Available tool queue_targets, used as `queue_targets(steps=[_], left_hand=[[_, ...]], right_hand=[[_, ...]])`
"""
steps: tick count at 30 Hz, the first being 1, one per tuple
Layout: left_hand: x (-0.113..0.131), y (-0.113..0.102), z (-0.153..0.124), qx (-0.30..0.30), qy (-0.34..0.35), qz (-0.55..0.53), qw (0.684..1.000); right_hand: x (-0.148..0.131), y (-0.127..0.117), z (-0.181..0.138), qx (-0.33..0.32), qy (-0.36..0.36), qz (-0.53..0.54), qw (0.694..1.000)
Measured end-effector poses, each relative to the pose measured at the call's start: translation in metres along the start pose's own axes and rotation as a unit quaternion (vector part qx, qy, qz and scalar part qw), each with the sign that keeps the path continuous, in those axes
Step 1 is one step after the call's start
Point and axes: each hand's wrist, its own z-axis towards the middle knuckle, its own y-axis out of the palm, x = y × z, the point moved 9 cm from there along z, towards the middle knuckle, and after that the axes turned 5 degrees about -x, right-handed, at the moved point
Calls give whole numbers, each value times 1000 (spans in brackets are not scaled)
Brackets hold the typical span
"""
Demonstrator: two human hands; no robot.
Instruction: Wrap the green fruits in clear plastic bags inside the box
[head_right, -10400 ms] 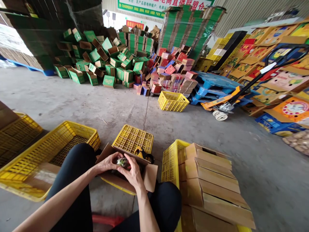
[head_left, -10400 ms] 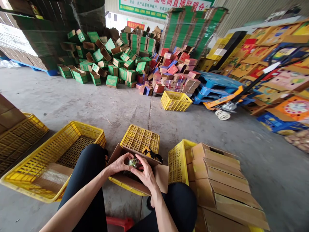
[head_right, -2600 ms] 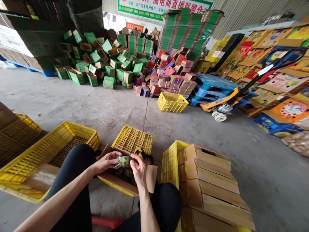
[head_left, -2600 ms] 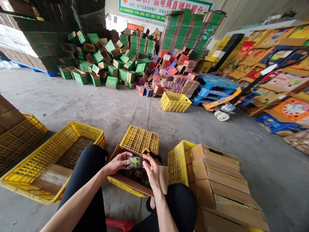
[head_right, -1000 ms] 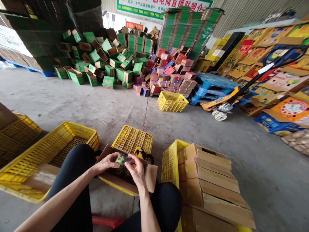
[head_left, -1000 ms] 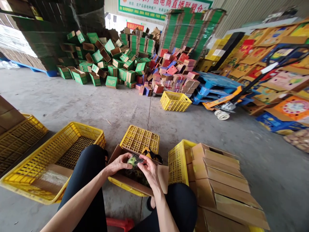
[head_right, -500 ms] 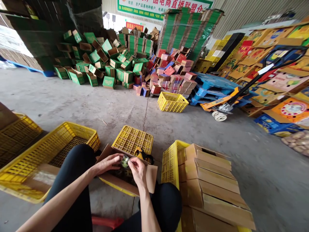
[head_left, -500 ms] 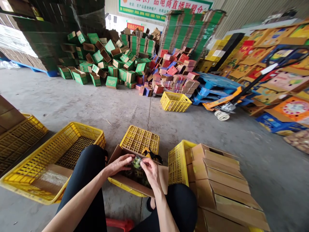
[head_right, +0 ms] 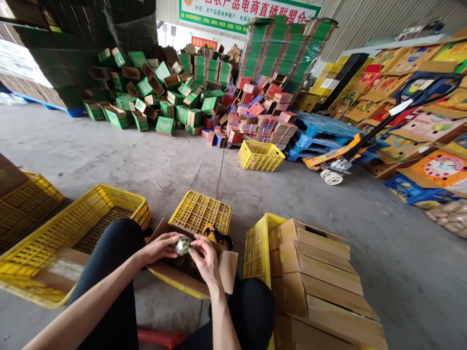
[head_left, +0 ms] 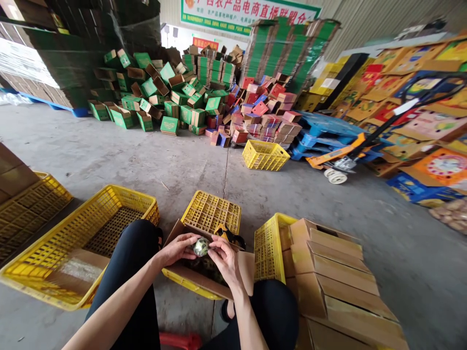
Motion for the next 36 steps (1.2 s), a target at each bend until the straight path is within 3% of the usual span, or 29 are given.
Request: queue_targets(steps=[5,10,14,20,29,36], left_hand=[[5,-5,2,10,32,-47,998],[16,-2,0,1,95,-58,994],[19,-2,-2,4,116,-52,992],[18,1,-1,-4,130,-27,991],[23,14,0,-40,151,10,988],[24,1,0,9,161,53,986]], right_hand=[[19,-6,-1,27,66,42,997],[32,5,-5,-12,138,99,985],[24,13,-5,-44,119,87,988],[25,6,-4,-28,100,40,994],[36,13,-6,-4,125,114,986],[26,3,0,-5,81,96,992]])
